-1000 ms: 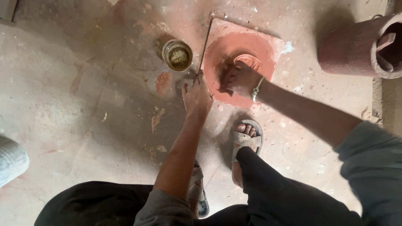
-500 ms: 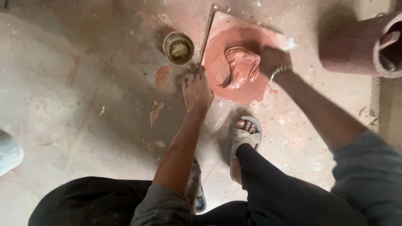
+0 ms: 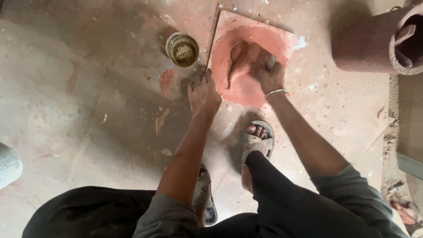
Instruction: The person kneels on the floor and mixes a reddish paste on a square tile using a small trowel. They then carry the tile and apply the paste onto a flat board, spreading it evenly across the surface.
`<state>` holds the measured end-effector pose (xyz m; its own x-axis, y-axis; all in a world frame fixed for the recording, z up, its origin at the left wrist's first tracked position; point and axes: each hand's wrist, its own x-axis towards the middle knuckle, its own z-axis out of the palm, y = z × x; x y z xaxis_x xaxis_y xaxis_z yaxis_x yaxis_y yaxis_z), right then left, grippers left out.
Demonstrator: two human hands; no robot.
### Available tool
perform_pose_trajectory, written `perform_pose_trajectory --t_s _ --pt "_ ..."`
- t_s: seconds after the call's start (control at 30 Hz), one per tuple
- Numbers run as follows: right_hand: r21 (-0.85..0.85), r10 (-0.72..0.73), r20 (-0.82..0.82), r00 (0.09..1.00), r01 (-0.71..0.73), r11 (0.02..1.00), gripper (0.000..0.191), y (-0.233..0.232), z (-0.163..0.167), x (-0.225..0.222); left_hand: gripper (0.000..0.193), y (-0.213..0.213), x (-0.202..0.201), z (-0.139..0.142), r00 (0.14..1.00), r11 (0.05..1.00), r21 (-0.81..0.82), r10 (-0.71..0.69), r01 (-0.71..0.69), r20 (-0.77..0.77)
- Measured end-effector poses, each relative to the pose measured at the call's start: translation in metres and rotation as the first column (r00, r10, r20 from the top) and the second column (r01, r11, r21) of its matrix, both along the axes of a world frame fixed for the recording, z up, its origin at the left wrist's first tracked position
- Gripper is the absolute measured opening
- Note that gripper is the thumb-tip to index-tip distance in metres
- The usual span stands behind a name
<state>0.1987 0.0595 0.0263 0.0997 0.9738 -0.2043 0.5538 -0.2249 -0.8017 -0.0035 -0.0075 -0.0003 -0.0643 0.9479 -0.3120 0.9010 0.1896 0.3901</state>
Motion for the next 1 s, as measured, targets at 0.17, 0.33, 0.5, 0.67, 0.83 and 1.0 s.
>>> perform_pose_trajectory --t_s 0.17,0.33,0.5,0.67,0.83,1.0 --pt "0.143 0.305 0.788 0.535 -0.641 0.754 0.055 0.005 -0.002 0.0 0.064 0.0 0.0 0.001 1.0 0.999 0.046 0.005 -0.005 0.008" --pt "-0.497 0.762 0.557 0.33 -0.602 0.624 0.033 0.023 0.014 -0.006 0.067 0.002 0.0 0.002 1.0 1.0 -0.023 0.014 -0.014 0.009" --pt "-0.279 0.577 0.723 0.38 -0.603 0.747 0.033 0.039 0.011 -0.006 0.072 -0.002 0.002 -0.004 1.0 0.998 -0.064 0.003 -0.002 0.006" --pt "-0.577 0.8 0.424 0.424 -0.554 0.6 0.03 0.05 0.017 -0.003 0.073 0.001 -0.001 -0.004 0.997 0.992 0.124 -0.031 0.039 -0.068" --pt "-0.283 0.41 0.563 0.717 -0.299 0.912 0.026 0.074 0.022 0.001 0.075 0.003 -0.004 0.003 0.996 1.0 -0.006 0.017 -0.017 0.084" --pt "-0.11 0.393 0.678 0.621 -0.443 0.89 0.02 0.062 0.015 -0.04 0.072 -0.003 -0.006 0.002 0.998 0.999 0.038 0.012 -0.014 0.068"
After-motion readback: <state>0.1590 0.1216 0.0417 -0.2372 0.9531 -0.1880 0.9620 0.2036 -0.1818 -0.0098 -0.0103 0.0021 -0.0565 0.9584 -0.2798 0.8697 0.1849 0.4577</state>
